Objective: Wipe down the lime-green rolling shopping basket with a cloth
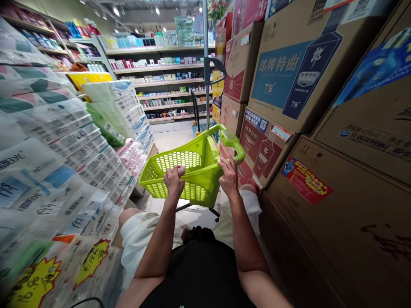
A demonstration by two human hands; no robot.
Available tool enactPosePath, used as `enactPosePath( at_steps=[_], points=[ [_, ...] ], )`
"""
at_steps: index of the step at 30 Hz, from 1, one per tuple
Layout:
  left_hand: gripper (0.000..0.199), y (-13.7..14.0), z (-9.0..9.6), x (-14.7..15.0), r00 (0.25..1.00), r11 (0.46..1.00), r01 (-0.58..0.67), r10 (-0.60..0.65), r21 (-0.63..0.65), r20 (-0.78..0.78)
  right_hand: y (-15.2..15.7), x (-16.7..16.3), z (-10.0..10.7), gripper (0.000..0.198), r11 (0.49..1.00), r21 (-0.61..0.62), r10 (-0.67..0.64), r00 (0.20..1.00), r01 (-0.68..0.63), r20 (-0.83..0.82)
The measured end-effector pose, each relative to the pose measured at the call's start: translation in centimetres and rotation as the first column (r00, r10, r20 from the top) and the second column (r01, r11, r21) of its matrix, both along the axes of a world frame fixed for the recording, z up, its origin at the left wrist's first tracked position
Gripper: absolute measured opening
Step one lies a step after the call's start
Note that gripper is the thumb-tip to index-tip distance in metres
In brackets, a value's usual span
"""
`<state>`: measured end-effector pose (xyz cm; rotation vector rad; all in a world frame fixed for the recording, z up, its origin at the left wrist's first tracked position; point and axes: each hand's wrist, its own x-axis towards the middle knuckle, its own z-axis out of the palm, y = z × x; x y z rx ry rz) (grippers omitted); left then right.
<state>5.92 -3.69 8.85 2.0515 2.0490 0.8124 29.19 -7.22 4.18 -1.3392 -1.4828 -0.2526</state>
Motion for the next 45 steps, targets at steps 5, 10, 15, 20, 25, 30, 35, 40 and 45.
enactPosePath(
  at_steps=[5, 10, 15, 20, 25, 30, 35, 40, 45],
  points=[
    [0.065, -1.1, -0.5, 2.7, 0.978, 0.978, 0.206, -0.206, 0.043, -0.015, 0.1, 0.5, -0.4, 0.071, 0.999, -0.052, 0.005, 0.999, -0.003, 0.046],
    [0.048, 0.3, -0.6, -1.2, 0.998, 0.995, 0.011, -0.017, -0.099, -0.058, 0.2, 1.0, -0.5, 0.074, 0.997, -0.072, 0.031, 0.996, -0.025, 0.081],
    [0.041, 1.4, -0.5, -4.1, 0.987, 0.982, -0.12, 0.102, -0.145, -0.128, 0.7, 1.1, -0.5, 0.073, 0.997, -0.063, 0.044, 0.998, -0.04, 0.05],
    [0.034, 1.1, -1.1, -2.4, 0.981, 0.99, -0.092, 0.072, -0.107, -0.179, 2.4, 1.7, -0.2, 0.068, 0.996, -0.088, 0.013, 0.999, -0.009, 0.048],
    [0.045, 0.4, -1.9, -0.7, 0.985, 0.996, -0.017, 0.002, -0.085, -0.171, 3.6, -3.9, -0.9, 0.074, 0.947, -0.32, 0.099, 0.978, -0.036, 0.184],
    [0.045, -0.4, -1.0, -3.1, 0.987, 0.983, -0.079, 0.054, -0.163, -0.154, 3.3, -8.5, -2.2, 0.083, 0.883, -0.434, 0.3, 0.926, -0.178, 0.23],
    [0.034, -0.4, -0.1, -6.9, 0.968, 0.946, -0.217, 0.177, -0.24, -0.178, 3.4, -7.0, -3.0, 0.089, 0.881, -0.444, 0.272, 0.943, -0.164, 0.192],
    [0.036, -1.4, -0.8, -3.3, 0.975, 0.977, -0.085, 0.041, -0.194, -0.217, 3.6, -8.5, -3.6, 0.086, 0.886, -0.447, 0.236, 0.95, -0.123, 0.207],
    [0.042, -1.7, -0.4, -3.0, 0.981, 0.971, -0.039, -0.008, -0.234, -0.196, 3.1, -8.2, -3.7, 0.086, 0.882, -0.46, 0.243, 0.937, -0.107, 0.249]
  ],
)
